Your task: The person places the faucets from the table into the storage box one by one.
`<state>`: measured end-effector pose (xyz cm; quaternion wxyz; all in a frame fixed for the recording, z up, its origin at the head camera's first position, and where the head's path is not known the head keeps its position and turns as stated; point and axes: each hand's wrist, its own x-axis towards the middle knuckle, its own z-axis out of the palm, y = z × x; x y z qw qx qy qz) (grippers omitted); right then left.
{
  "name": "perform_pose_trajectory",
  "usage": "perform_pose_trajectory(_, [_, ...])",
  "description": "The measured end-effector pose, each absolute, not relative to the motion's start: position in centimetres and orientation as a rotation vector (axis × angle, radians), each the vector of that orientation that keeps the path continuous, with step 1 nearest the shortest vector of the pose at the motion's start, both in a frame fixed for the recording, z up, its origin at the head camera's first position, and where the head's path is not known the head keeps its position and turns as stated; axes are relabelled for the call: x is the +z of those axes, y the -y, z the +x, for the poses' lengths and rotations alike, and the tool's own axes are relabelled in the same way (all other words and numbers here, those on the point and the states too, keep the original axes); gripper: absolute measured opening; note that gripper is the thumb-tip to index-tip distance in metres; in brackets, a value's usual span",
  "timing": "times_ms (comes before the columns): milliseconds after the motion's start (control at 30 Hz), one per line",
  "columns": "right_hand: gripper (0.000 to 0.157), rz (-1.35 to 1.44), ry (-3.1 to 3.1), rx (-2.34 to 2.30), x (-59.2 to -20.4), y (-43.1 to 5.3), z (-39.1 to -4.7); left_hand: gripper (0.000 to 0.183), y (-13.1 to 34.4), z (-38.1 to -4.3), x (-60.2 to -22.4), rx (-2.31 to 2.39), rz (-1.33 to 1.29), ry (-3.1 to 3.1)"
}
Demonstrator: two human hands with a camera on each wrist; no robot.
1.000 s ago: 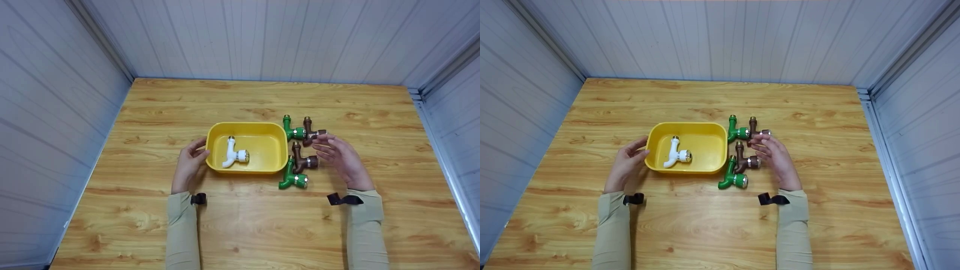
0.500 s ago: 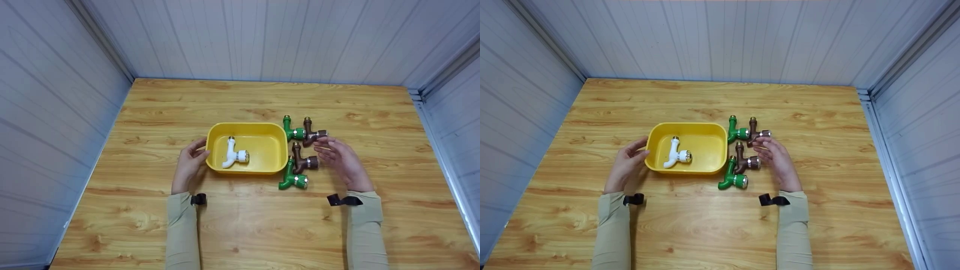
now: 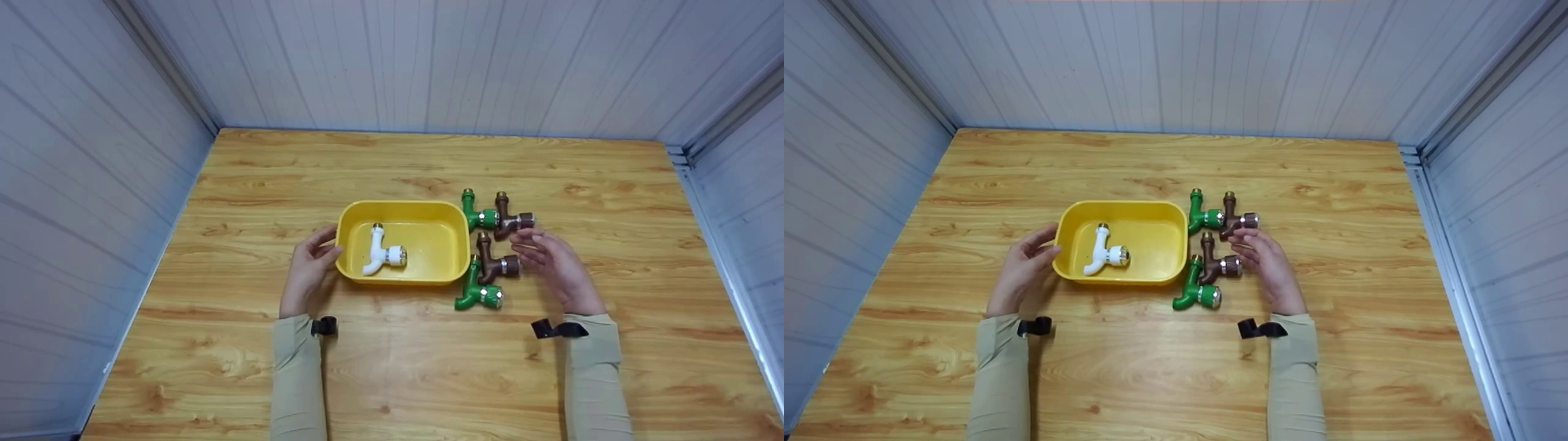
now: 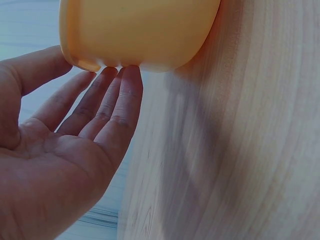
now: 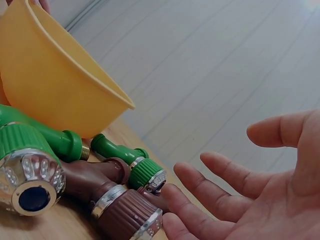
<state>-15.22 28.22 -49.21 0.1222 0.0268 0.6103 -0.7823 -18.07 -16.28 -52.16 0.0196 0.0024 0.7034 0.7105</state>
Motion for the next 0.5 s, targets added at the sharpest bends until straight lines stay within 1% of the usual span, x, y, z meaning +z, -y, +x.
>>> perform_pose_trajectory(233, [0.045, 0.065, -1.791, -2.270, -49.57, -28.25, -15.22, 0.045, 16.26, -18.06, -52.21, 2.207, -0.011, -2.180])
perform_pose_trajectory(500, [0.045, 0.116, -1.842, -2.190, -49.75, -28.29, -15.15, 0.045, 16.28, -17.99, -52.25, 2.233, 0.007, -2.150])
